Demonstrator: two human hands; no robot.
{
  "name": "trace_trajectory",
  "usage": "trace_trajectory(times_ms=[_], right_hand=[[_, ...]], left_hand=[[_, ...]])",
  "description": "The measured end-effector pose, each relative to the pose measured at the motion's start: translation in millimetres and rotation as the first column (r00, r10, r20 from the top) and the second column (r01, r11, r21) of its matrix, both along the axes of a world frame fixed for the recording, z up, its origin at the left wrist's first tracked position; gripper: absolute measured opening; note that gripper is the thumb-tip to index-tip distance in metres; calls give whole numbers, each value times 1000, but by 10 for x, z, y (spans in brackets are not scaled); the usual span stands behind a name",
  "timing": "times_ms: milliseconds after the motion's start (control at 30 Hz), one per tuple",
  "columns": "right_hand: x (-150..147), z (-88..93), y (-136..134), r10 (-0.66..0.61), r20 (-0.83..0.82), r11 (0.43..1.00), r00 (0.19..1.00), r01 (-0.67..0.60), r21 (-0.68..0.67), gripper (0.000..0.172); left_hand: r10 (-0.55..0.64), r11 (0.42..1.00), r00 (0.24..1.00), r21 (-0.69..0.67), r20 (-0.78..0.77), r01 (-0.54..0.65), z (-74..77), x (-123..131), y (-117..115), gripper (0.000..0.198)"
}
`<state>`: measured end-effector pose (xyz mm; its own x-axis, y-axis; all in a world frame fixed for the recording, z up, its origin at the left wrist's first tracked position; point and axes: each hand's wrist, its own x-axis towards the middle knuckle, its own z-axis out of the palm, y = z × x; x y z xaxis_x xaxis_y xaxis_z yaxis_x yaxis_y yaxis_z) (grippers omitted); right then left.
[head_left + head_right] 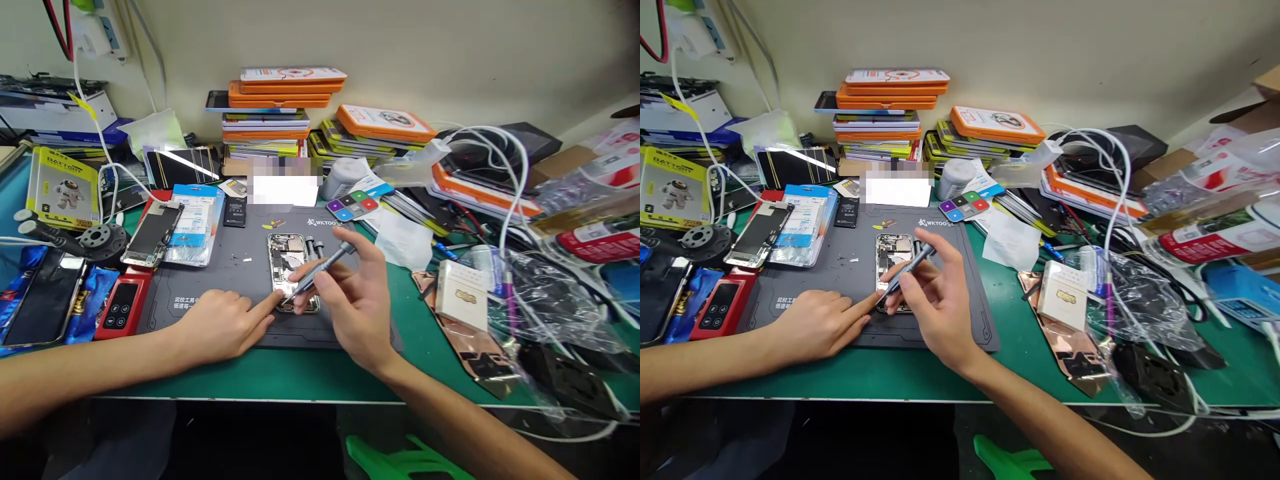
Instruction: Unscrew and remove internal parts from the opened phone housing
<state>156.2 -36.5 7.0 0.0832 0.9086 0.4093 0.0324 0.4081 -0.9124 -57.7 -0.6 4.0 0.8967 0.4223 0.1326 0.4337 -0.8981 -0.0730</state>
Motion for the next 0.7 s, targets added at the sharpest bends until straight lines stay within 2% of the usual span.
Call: trace_trajectory(times_ms=[167,567,700], right_hand=[[-60,-130,-62,26,53,995,998,-31,94,45],[-40,-118,-68,167,49,979,985,-171,111,52],[-46,-130,-68,177,75,977,981,-184,110,52]], left_hand=[[0,1000,999,11,37,0,-18,12,-3,44],[-14,999,999,38,47,12,-14,18,-9,43],[-16,999,998,31,56,14,-3,22,-9,43]])
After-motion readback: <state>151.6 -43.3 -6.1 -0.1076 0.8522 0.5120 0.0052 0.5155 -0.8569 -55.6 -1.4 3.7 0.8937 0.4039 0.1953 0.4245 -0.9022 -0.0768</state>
